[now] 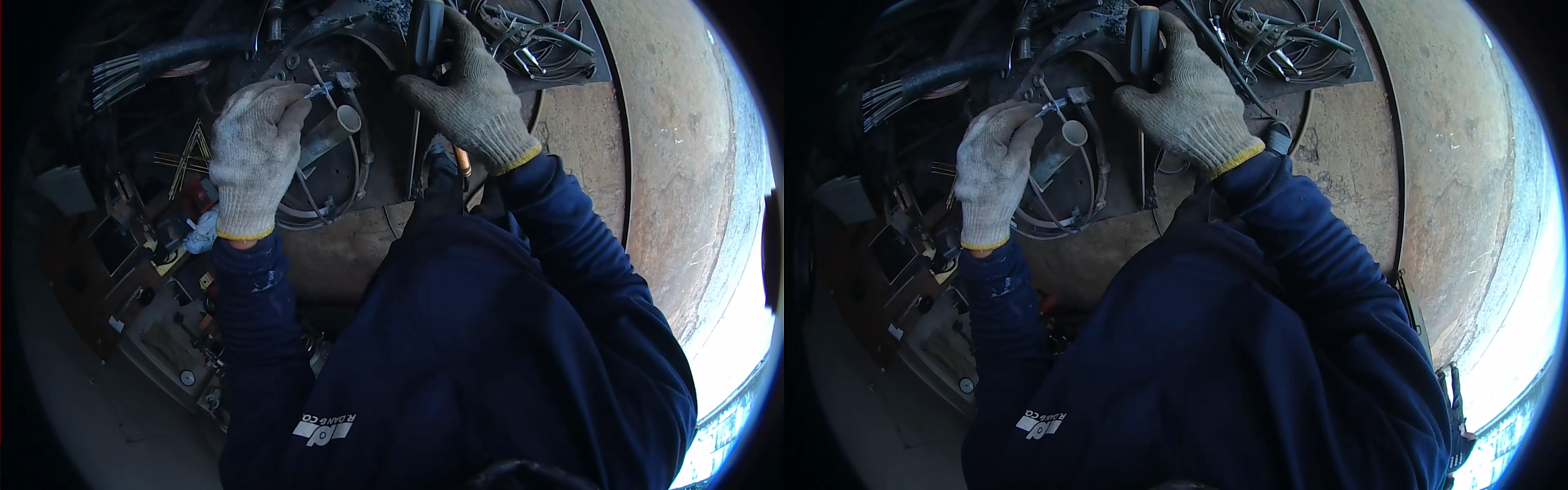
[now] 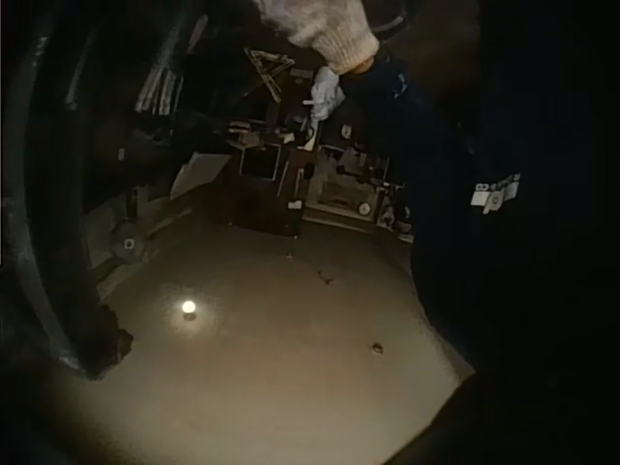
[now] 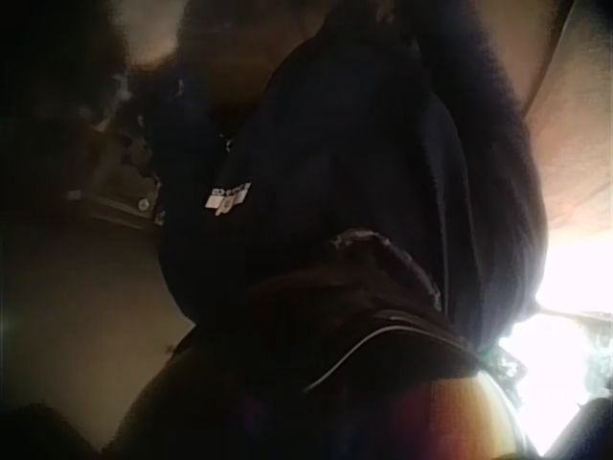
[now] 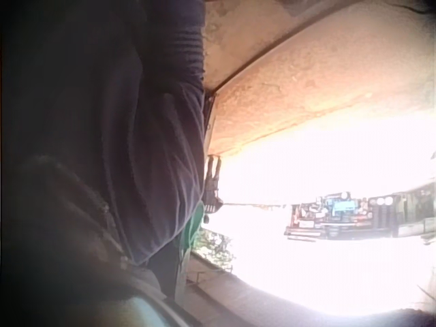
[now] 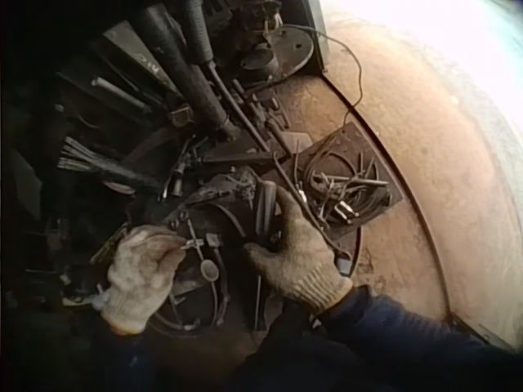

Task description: The person fits metal rods into a curved frame, using a hammer and a screwdriver to align and tap components into place.

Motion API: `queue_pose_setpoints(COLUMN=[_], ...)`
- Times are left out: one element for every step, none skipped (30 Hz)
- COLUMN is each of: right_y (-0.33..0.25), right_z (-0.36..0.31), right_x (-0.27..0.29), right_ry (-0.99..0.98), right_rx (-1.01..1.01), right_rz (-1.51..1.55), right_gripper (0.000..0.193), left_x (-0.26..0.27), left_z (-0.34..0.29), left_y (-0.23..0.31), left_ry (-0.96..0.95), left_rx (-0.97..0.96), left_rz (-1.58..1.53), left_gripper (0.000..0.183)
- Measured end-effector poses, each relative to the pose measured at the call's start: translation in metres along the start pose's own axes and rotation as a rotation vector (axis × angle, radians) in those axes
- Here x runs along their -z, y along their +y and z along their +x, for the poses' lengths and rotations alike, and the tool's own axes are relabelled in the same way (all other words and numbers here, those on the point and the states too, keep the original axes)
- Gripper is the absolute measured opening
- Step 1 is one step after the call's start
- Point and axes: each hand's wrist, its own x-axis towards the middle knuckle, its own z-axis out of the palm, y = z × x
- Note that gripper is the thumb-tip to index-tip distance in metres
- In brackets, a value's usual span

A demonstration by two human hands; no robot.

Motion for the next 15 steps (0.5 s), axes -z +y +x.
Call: queue_pose_setpoints(right_y=[-0.002,-0.003,-0.001,0.002,0.003,0.002,0.0,-0.002,-0.002,-0.002,-0.001,0.004,0.013,0.013,0.012], right_z=[0.001,0.001,0.001,0.001,0.002,0.003,0.004,0.004,0.004,0.004,0.003,0.005,0.007,0.008,0.006], right_x=[0.001,0.002,0.001,0.0,-0.001,-0.001,0.001,0.003,0.003,0.004,0.004,0.002,-0.002,-0.004,-0.003], right_ry=[-0.017,-0.033,-0.019,-0.006,0.012,-0.002,-0.016,-0.031,-0.038,-0.046,-0.051,-0.028,-0.005,0.014,0.007], right_rx=[-0.022,-0.043,-0.021,0.001,0.023,0.006,-0.012,-0.027,-0.026,-0.026,-0.026,0.013,0.052,0.092,0.081], right_rz=[0.002,0.006,-0.006,-0.018,-0.032,-0.033,-0.034,-0.035,-0.022,-0.009,0.004,0.011,0.018,0.025,0.028], right_gripper=[0.094,0.094,0.094,0.094,0.094,0.094,0.094,0.094,0.094,0.093,0.093,0.093,0.093,0.093,0.093], left_x=[0.0,0.001,0.002,0.002,0.002,0.002,0.002,0.002,0.003,0.004,0.004,0.003,0.001,-0.002,-0.004], left_z=[-0.001,-0.001,0.0,0.001,0.003,0.006,0.007,0.008,0.009,0.011,0.013,0.015,0.016,0.016,0.017], left_y=[-0.001,-0.003,-0.003,-0.002,0.0,0.001,0.001,0.002,0.002,0.004,0.007,0.009,0.006,0.0,-0.004], left_ry=[-0.021,-0.043,-0.064,-0.066,-0.065,-0.064,-0.085,-0.106,-0.126,-0.136,-0.145,-0.155,-0.168,-0.181,-0.194], left_rx=[0.001,0.001,0.001,0.028,0.052,0.077,0.08,0.084,0.089,0.134,0.178,0.221,0.083,-0.05,-0.183], left_rz=[0.005,0.01,0.016,-0.007,-0.032,-0.057,-0.057,-0.055,-0.053,-0.064,-0.077,-0.089,-0.007,0.076,0.159], left_gripper=[0.016,0.015,0.015,0.014,0.014,0.013,0.013,0.013,0.013,0.013,0.013,0.014,0.014,0.014,0.016])
